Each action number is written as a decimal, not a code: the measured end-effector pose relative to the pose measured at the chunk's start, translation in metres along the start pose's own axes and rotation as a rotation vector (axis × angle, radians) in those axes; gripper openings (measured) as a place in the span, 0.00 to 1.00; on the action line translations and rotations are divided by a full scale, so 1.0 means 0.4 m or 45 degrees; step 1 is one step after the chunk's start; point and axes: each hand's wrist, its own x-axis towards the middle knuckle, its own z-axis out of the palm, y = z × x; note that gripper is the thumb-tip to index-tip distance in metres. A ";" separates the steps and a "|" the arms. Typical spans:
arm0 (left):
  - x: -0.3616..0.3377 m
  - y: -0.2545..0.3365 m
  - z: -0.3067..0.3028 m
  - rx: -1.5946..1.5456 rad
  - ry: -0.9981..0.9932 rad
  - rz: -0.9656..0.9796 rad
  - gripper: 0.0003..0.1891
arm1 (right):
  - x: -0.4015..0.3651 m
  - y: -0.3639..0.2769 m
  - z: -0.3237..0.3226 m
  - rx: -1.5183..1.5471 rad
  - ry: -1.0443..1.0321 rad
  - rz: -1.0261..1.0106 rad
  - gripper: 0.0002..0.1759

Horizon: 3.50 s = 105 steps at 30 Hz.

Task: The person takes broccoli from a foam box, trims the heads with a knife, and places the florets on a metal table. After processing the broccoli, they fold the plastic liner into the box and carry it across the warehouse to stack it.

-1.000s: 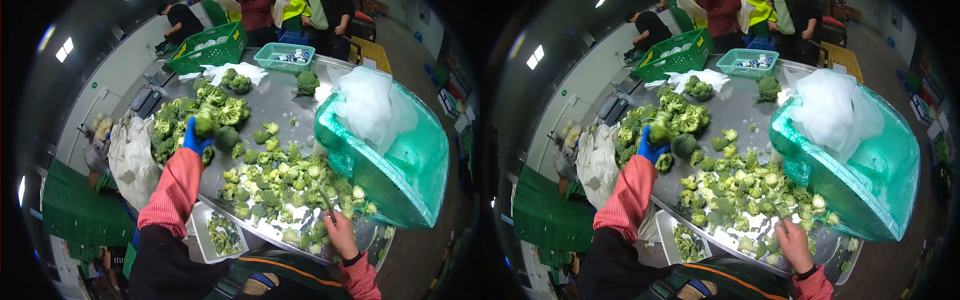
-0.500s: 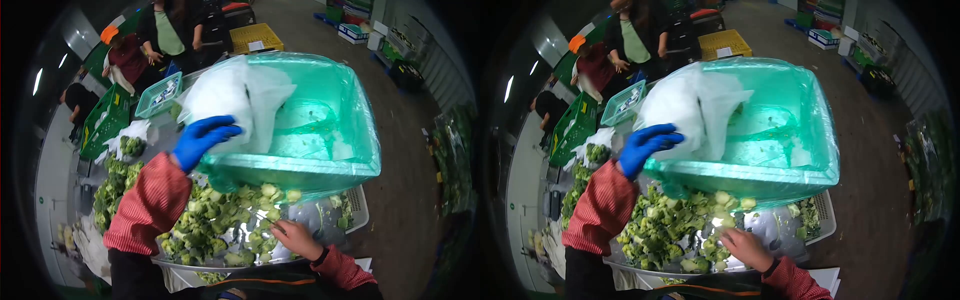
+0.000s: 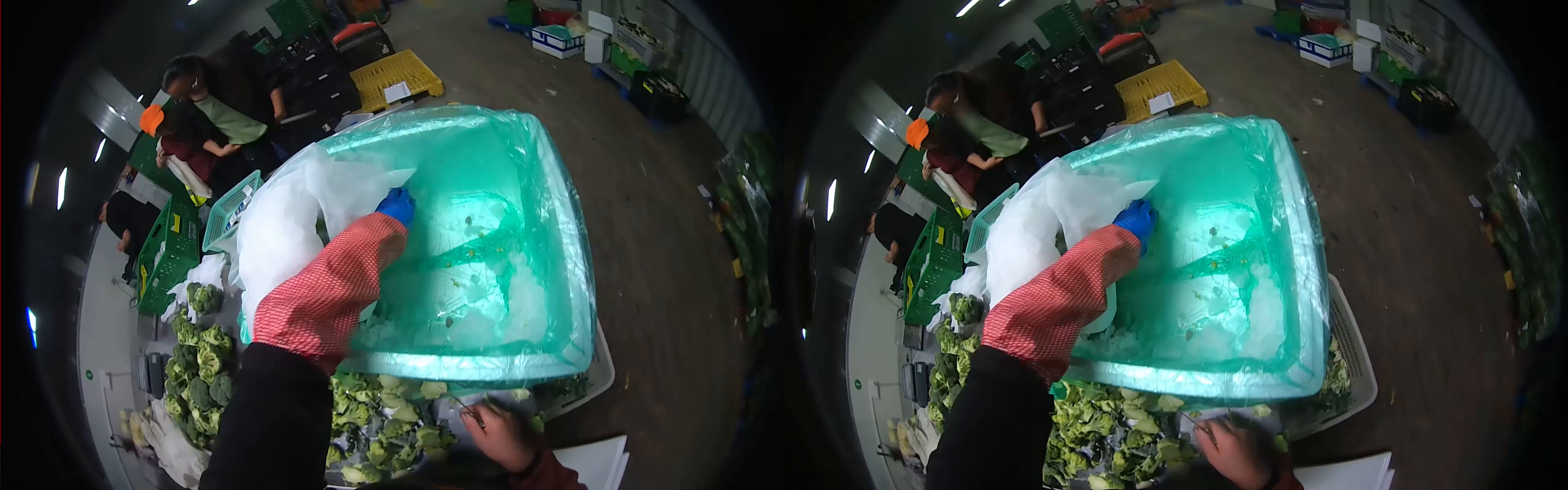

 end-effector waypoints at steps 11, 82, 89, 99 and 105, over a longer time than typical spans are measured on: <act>-0.011 0.081 -0.118 0.789 -0.180 0.240 0.17 | -0.014 0.047 -0.014 -0.043 0.089 0.071 0.09; -1.290 -0.391 -0.262 -1.548 0.181 -0.048 0.45 | -0.047 -0.300 0.214 -0.682 -0.158 -0.685 0.10; -1.324 -0.408 -0.312 -1.153 0.143 0.065 0.45 | 0.000 -0.285 0.262 -0.825 -0.228 -0.691 0.10; -1.391 -0.483 -0.324 -0.983 0.198 -0.051 0.44 | -0.010 -0.360 0.345 -0.319 -0.424 -0.464 0.14; -1.408 -0.472 -0.327 -0.889 0.174 0.099 0.43 | 0.058 -0.430 0.465 -0.157 -0.310 -0.591 0.21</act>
